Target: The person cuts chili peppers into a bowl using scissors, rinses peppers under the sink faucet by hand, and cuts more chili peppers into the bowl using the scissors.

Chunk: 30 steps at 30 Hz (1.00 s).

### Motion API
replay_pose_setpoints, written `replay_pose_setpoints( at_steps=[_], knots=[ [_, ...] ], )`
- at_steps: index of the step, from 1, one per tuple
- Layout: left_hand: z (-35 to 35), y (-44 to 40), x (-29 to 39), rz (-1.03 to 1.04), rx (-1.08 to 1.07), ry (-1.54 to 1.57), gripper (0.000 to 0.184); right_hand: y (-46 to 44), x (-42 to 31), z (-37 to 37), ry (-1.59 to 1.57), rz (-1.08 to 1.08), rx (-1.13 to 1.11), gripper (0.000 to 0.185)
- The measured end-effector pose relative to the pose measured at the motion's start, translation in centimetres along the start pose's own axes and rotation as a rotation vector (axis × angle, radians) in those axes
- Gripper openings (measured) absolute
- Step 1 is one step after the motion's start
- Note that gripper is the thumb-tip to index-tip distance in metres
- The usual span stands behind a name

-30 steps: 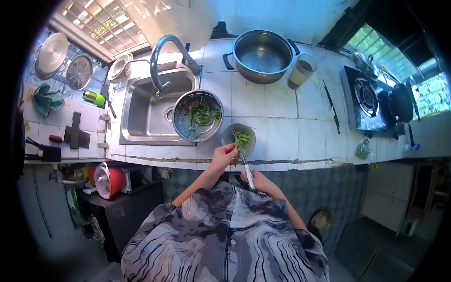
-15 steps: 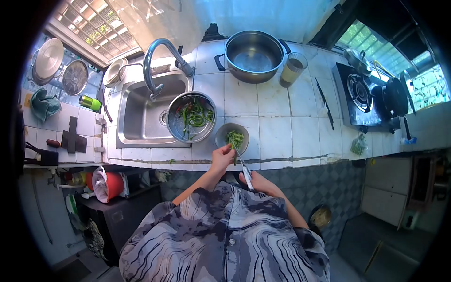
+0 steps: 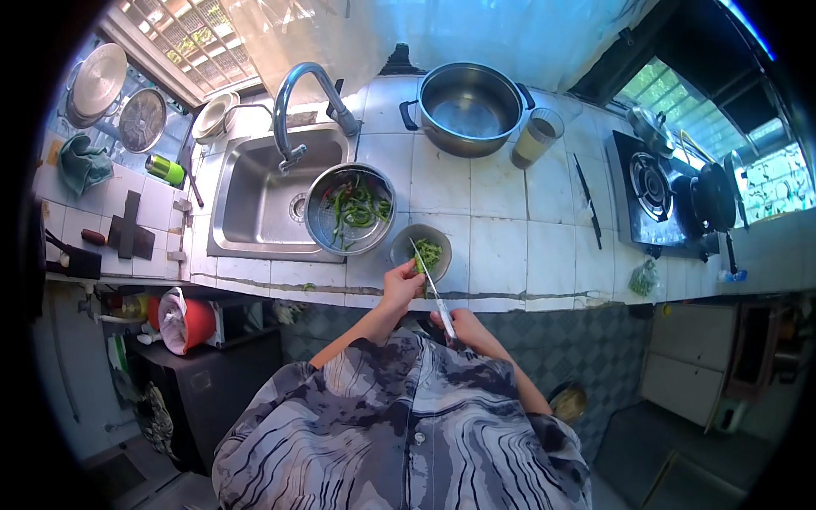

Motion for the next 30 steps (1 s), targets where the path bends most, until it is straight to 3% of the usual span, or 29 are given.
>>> replay_pose_setpoints(
  at_steps=[2,3,5,11,14,18,20,24,26,30],
  knots=[
    [0.2,-0.1,0.0,-0.030,-0.029,-0.032,0.039,-1.2,0.3,-0.2,0.224,-0.114,-0.008,0.063],
    [0.2,-0.2,0.1,-0.027,-0.026,-0.026,0.039,-1.8,1.4,-0.3,0.231,-0.114,-0.009,0.063],
    [0.2,-0.3,0.7,0.009,-0.012,0.006,0.039,-2.4,1.1,-0.8,0.250,-0.301,0.048,0.044],
    [-0.7,-1.7,0.0,0.132,0.132,0.014,0.039,-2.4,0.8,-0.7,0.322,-0.181,0.006,0.045],
    [-0.7,-1.6,0.2,0.129,0.122,-0.048,0.038,-1.3,-1.3,0.7,0.233,-0.117,-0.090,0.043],
    [-0.7,-1.4,1.0,0.154,0.126,-0.065,0.040,-1.2,-1.5,0.4,0.212,-0.069,-0.033,0.044],
    [-0.6,-0.5,2.6,0.182,0.148,-0.401,0.044,-1.4,-1.0,0.2,0.206,-0.039,-0.018,0.047],
    [-0.9,-0.4,2.9,0.218,0.181,-0.447,0.045,-0.7,-1.0,0.4,0.082,0.011,-0.007,0.052],
    [-1.0,-0.6,3.1,0.249,0.191,-0.644,0.049,-1.1,-0.5,0.2,0.079,-0.005,-0.020,0.052],
    [-1.6,-0.5,2.5,0.144,0.209,-0.691,0.041,0.0,-2.1,1.1,0.155,-0.048,-0.024,0.052]
  ],
)
Point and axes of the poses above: each hand's wrist, its own y-axis away from the middle knuckle, its own z-axis out of the palm, x = y × z, the point moved 10 cm from there along -y, towards the middle knuckle, and after that the axes turned 11 degrees about -y, right-handed, at the moved point
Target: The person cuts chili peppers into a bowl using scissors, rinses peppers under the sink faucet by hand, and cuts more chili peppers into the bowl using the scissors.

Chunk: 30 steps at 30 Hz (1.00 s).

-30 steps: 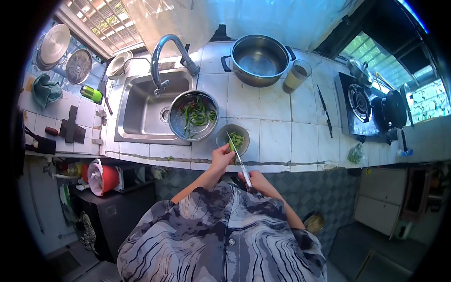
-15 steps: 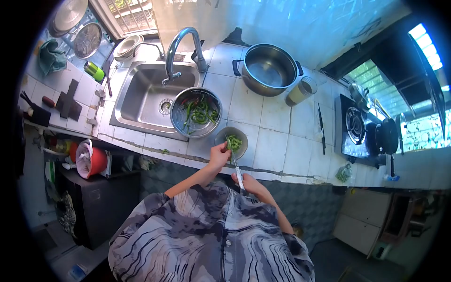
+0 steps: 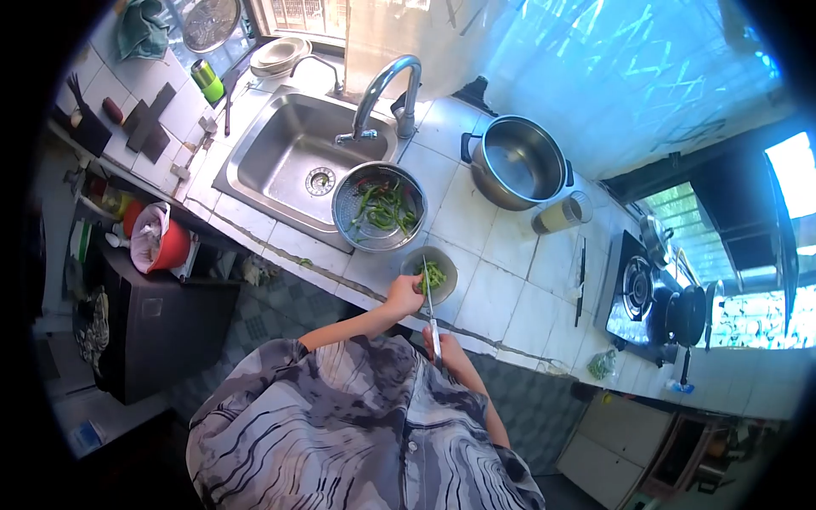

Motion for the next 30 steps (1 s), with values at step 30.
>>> replay_pose_setpoints(
  at_steps=[30],
  knots=[
    [1.6,-1.3,-1.6,0.001,-0.030,0.340,0.037,-2.8,4.2,-1.0,0.128,-0.124,-0.041,0.044]
  ],
)
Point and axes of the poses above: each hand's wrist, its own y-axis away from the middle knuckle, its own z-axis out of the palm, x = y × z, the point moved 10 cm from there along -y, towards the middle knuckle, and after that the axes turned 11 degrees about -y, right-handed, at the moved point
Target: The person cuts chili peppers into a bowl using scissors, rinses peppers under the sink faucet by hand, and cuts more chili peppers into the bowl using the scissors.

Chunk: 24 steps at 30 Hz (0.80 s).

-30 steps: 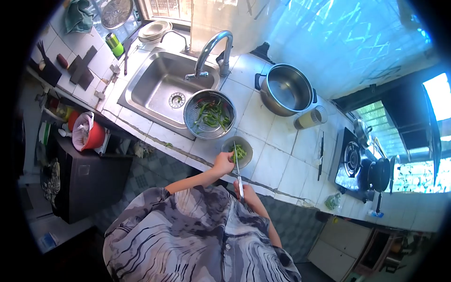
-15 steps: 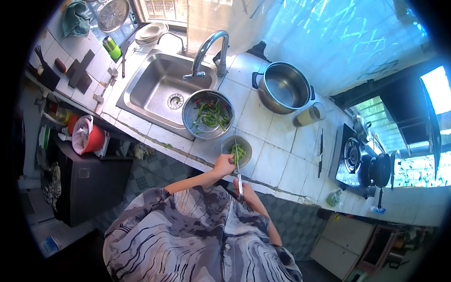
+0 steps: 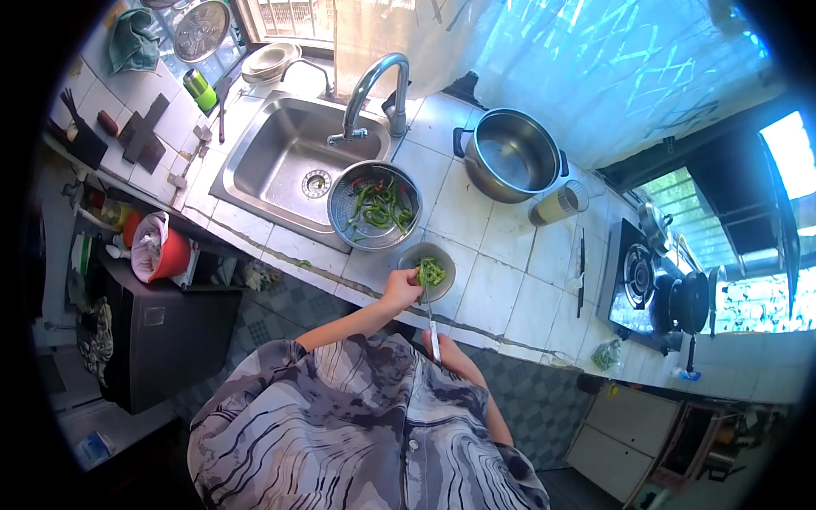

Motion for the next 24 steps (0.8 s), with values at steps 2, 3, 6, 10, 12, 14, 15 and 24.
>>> replay_pose_setpoints(
  at_steps=[2,3,6,10,12,14,15,24],
  knots=[
    [-0.1,0.1,-0.1,0.003,0.019,-0.004,0.038,0.2,0.0,0.2,-0.054,0.050,-0.061,0.043],
    [-0.3,0.1,0.0,0.008,0.042,-0.006,0.039,0.3,-0.3,0.3,-0.006,0.061,-0.087,0.043],
    [-0.2,0.1,0.1,0.021,0.014,0.030,0.039,0.8,-1.9,0.2,0.114,0.041,-0.051,0.046],
    [-0.5,0.2,0.5,0.018,0.017,0.082,0.039,1.4,-3.9,-0.2,0.212,-0.026,0.027,0.052],
    [-0.8,0.1,0.6,0.025,0.033,0.152,0.040,2.0,-4.7,0.0,0.207,-0.010,0.019,0.053],
    [-0.6,-0.4,-0.1,0.025,0.022,0.165,0.040,2.5,-5.0,0.4,0.201,0.008,0.012,0.054],
    [-0.6,-0.4,0.0,0.025,0.012,0.181,0.040,2.6,-5.1,0.2,0.227,0.008,0.047,0.054],
    [0.4,1.9,2.1,-0.063,-0.171,0.307,0.038,1.4,-4.0,-0.3,0.245,-0.045,0.110,0.060]
  ],
)
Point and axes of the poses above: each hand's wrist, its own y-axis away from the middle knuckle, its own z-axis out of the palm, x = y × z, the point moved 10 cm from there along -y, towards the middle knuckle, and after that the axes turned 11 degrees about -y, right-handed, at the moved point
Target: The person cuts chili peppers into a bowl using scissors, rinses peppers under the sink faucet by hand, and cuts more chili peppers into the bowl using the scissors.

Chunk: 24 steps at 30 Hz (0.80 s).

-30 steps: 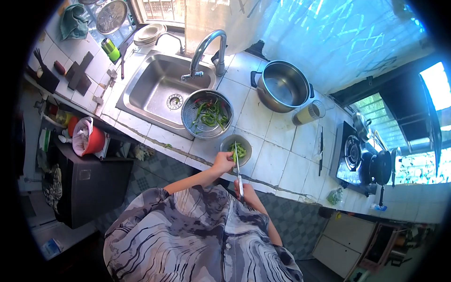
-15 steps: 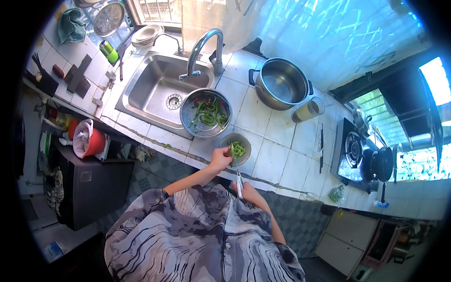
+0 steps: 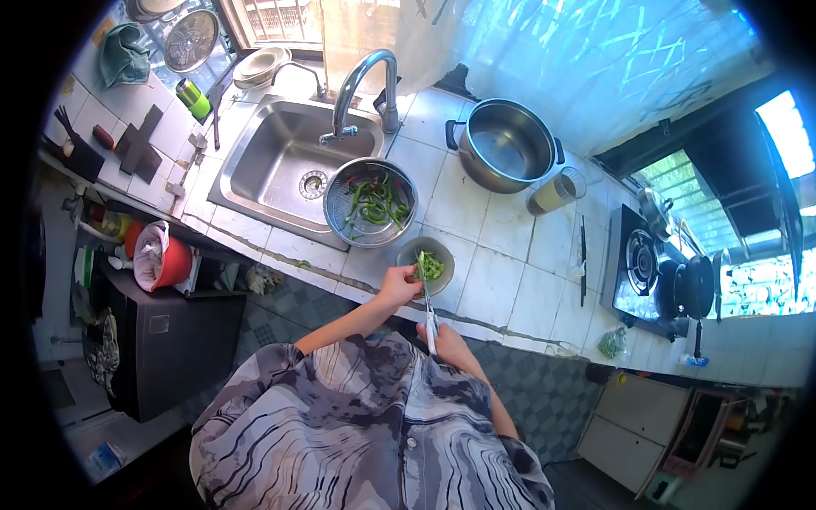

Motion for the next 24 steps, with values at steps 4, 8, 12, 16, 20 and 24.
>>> replay_pose_setpoints(
  at_steps=[4,8,12,16,20,24],
  knots=[
    [0.0,-0.1,-0.6,-0.003,0.024,-0.053,0.038,-0.5,1.5,0.0,0.031,0.040,0.085,0.065],
    [0.0,-0.2,-1.3,-0.014,0.063,-0.064,0.037,-0.2,1.2,0.0,0.044,0.066,0.114,0.067],
    [-0.4,-0.3,-1.7,-0.030,0.085,-0.200,0.034,-0.2,1.6,0.5,0.004,0.076,0.109,0.063],
    [-0.6,-0.4,-2.8,-0.064,0.115,-0.259,0.032,-0.1,1.9,0.9,-0.024,0.045,0.096,0.058],
    [-0.3,0.6,-1.5,-0.061,0.128,-0.262,0.031,0.1,0.7,0.9,-0.076,0.011,0.089,0.057],
    [0.1,0.0,-2.7,-0.111,0.074,-0.153,0.029,-0.7,1.3,0.6,-0.135,0.033,0.122,0.053]
  ],
)
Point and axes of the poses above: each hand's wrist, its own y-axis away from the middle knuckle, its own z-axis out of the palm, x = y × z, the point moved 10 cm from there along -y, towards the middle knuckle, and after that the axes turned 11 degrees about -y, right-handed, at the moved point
